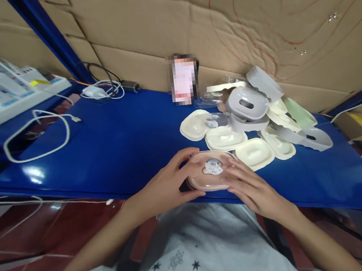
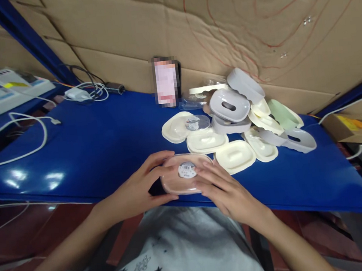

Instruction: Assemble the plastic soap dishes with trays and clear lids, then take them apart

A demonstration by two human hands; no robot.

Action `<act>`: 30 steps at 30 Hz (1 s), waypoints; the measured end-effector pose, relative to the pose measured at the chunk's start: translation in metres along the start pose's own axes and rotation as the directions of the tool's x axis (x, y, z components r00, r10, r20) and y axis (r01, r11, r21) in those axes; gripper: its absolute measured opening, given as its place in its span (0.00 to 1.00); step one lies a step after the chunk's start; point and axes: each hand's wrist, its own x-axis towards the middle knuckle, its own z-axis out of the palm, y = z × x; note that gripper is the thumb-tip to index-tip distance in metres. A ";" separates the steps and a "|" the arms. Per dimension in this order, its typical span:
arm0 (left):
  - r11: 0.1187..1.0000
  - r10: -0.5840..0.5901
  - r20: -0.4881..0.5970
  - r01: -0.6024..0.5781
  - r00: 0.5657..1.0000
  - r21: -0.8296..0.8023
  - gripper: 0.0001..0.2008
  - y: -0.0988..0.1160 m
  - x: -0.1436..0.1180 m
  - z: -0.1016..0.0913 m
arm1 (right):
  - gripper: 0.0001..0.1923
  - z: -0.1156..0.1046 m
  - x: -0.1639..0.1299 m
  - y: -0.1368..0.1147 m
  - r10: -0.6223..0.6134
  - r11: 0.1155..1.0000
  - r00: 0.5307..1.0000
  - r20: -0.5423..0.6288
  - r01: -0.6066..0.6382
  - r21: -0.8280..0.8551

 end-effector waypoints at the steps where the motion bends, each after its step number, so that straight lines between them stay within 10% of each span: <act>1: 1.000 -0.004 0.007 0.004 1.000 0.006 0.32 0.000 0.000 0.000 | 0.30 0.000 0.001 -0.001 0.005 1.000 1.000 0.008 -0.005 0.001; 20: 0.992 -0.120 0.010 0.121 0.993 -0.041 0.29 0.002 0.000 -0.007 | 0.40 0.013 0.015 -0.016 0.055 0.982 0.995 0.082 -0.039 -0.182; 30: 0.866 -0.283 -0.283 0.371 0.917 0.336 0.30 -0.040 -0.035 -0.073 | 0.30 -0.022 -0.032 0.014 0.397 0.820 0.916 -0.063 -0.385 -0.424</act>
